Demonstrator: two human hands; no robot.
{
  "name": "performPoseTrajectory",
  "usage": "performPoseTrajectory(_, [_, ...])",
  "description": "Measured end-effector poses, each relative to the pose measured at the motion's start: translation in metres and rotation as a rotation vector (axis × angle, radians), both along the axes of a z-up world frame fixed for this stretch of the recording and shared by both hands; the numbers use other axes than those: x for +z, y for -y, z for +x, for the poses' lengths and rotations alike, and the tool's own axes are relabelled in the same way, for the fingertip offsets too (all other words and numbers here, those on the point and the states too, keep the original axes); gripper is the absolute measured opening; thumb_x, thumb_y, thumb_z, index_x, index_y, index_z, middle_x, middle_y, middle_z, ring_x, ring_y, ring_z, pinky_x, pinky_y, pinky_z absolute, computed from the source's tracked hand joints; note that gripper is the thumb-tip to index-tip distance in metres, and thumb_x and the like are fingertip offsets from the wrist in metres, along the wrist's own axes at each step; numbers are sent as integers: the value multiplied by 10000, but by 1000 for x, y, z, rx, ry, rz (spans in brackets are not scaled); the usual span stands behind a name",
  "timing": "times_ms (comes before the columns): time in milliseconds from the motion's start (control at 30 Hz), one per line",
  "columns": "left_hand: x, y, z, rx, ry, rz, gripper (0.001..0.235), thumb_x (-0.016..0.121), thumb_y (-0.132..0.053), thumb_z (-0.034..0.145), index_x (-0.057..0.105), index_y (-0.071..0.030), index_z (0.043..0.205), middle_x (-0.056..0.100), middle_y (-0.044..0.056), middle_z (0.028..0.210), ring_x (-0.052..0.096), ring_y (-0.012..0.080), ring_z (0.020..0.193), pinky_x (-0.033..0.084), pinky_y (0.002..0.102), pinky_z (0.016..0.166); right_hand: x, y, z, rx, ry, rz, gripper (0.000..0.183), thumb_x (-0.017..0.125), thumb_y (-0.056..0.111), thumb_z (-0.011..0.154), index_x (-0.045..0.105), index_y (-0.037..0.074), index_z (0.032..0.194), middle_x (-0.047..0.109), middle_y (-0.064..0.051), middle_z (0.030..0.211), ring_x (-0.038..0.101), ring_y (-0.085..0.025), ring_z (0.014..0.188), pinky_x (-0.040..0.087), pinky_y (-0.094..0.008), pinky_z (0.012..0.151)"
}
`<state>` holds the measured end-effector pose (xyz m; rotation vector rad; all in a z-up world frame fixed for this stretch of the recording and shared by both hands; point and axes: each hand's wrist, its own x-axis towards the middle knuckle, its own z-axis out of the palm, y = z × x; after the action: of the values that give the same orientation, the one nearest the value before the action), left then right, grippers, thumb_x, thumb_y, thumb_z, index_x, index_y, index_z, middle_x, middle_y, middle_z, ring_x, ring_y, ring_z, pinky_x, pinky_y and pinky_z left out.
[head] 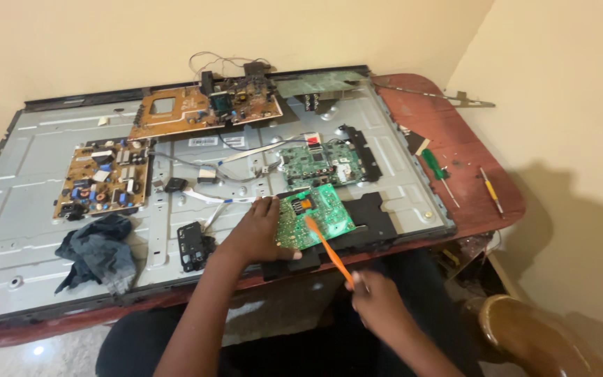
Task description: The person uses a screwdriver and a toothbrush to clean and adjust components on a green circuit board placed on a disassembled television chassis. The person repeatedly brushes the board surface and occasionally uses the screwdriver to probe or adjust small parts.
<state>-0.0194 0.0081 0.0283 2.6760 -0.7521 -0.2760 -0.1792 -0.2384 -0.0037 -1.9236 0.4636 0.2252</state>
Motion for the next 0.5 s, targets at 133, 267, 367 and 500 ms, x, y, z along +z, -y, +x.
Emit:
performPoseTrajectory(133, [-4,1,0,-10,1,1,1388,899,-660,596,201,76,1544,257,301,1596,211,454,1511,250,442,1223,-21,9,-38,-23,-117,-137,313,526,302,1025,734,69,1004,638,-138,579,563,-254,435,456,-388,462])
performPoseTrajectory(267, [-1,1,2,-32,11,7,1391,915,-643,567,221,75,1536,257,289,1599,218,450,1509,255,440,1217,-30,-1,-41,83,240,-363,192,573,191,951,709,61,988,717,-199,701,725,-378,666,541,-431,578])
performPoseTrajectory(367, [-2,-1,2,-32,26,-6,1390,916,-634,555,237,74,1539,276,289,1595,244,451,1499,271,439,1213,-30,-10,-4,99,340,-373,152,568,128,933,688,53,990,729,-227,810,725,-429,798,560,-470,636])
performPoseTrajectory(500, [-4,1,0,-11,31,-19,1374,907,-658,577,255,87,1529,295,303,1580,253,455,1499,273,439,1220,-35,-19,43,124,389,-370,123,568,77,955,683,39,973,734,-226,860,722,-436,851,564,-475,726])
